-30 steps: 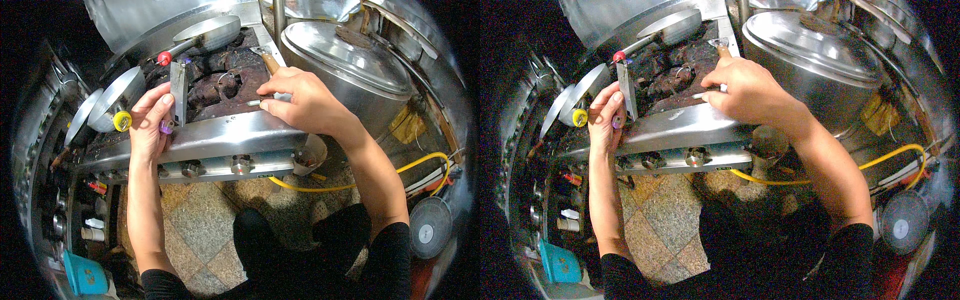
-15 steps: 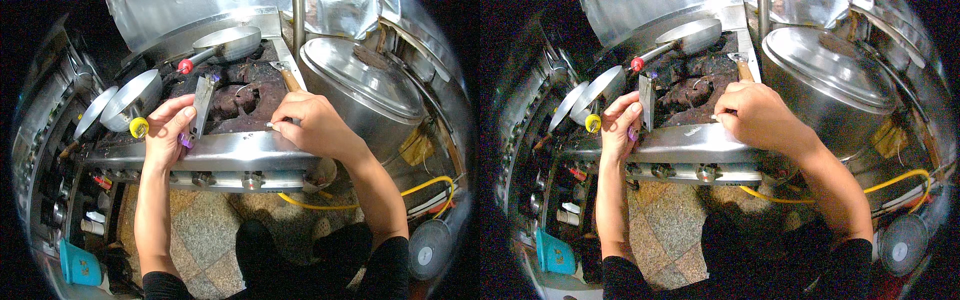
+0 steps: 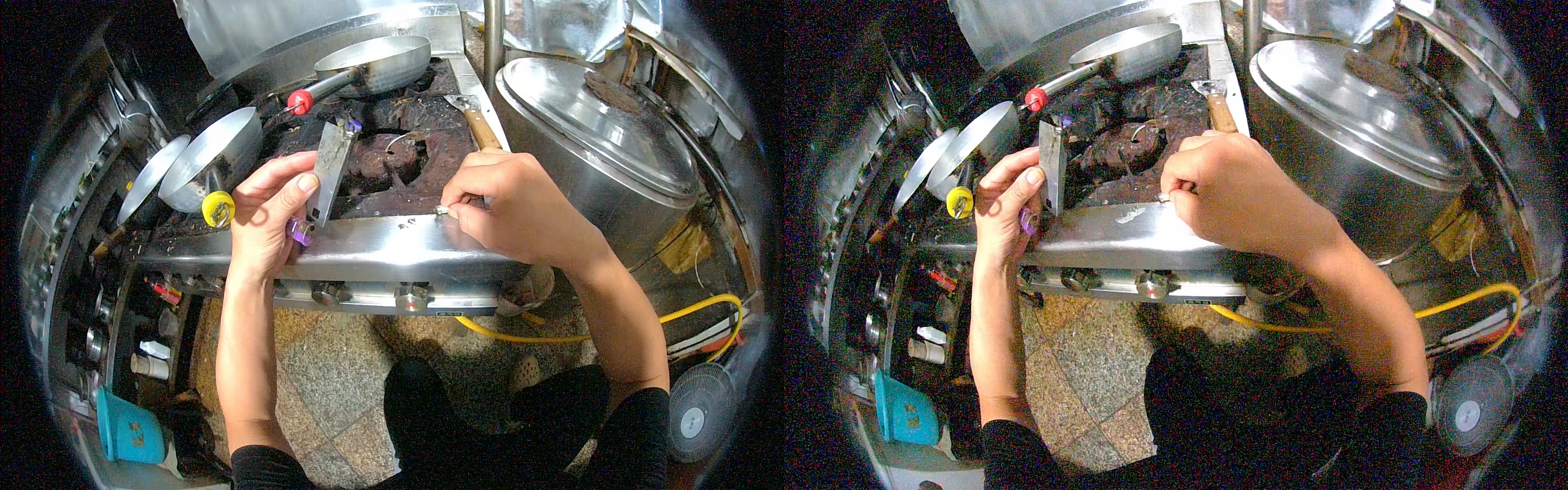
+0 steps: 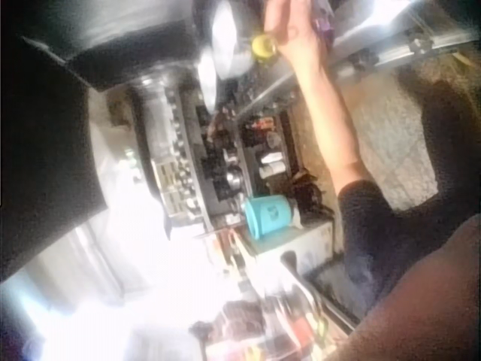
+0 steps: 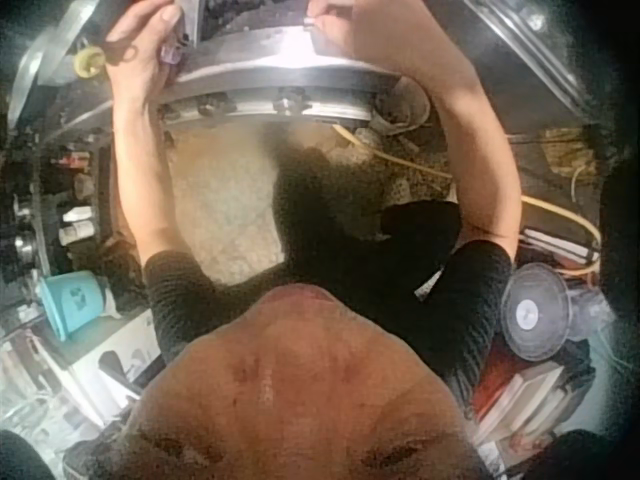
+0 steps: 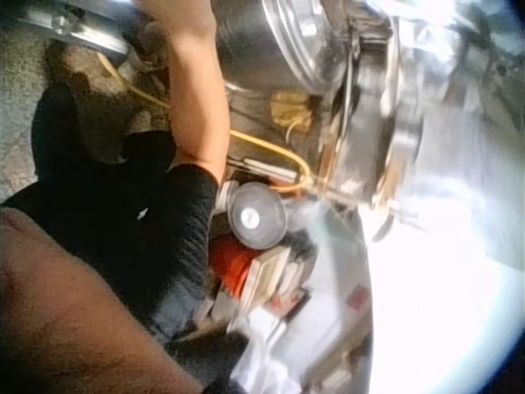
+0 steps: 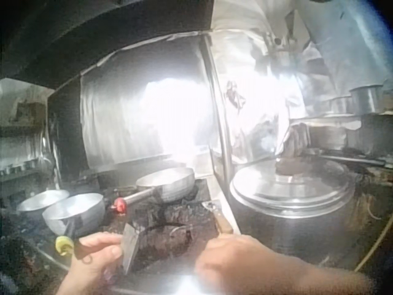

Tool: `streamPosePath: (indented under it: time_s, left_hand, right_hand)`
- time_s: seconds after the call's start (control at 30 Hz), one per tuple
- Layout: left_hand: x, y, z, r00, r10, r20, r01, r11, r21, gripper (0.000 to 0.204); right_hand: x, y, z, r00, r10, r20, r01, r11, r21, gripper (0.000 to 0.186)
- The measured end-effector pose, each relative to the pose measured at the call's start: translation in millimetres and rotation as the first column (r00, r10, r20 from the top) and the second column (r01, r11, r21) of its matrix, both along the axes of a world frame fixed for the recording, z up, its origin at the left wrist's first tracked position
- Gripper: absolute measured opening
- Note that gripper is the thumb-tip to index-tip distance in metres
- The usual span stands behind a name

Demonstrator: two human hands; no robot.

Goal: The person uses a lighter to heat a small metal piece held against a metal stand, then applies solder to the heated area. The person repeats this process on multiple small metal pieces, adjusting their grip and the flame position as needed.

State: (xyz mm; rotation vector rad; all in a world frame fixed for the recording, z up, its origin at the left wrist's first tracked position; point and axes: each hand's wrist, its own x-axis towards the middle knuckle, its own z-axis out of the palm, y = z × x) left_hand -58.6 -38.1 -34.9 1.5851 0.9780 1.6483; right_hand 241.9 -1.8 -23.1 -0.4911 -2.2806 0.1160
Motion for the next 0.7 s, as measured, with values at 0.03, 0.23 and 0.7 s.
streamPosePath:
  time_s: [0.03, 0.23, 0.7]
  left_hand:
    - [0, 0, 0, 1.0, 0.002, 0.004, -0.002, 1.0, -0.006, 0.03]
    - [-3, -5, 2, 0.997, 0.078, -0.012, -0.079, 0.995, -0.053, 0.03]
    - [2, -4, 4, 0.984, 0.117, -0.132, -0.114, 0.993, 0.03, 0.029]
  right_hand:
    - [-1, 0, 0, 1.0, -0.014, -0.027, 0.013, 1.0, -0.021, 0.009]
    - [-13, 6, 39, 0.935, 0.068, -0.348, -0.139, 0.974, -0.182, 0.011]
    - [-39, 22, 63, 0.889, 0.194, -0.416, -0.336, 0.892, -0.303, 0.021]
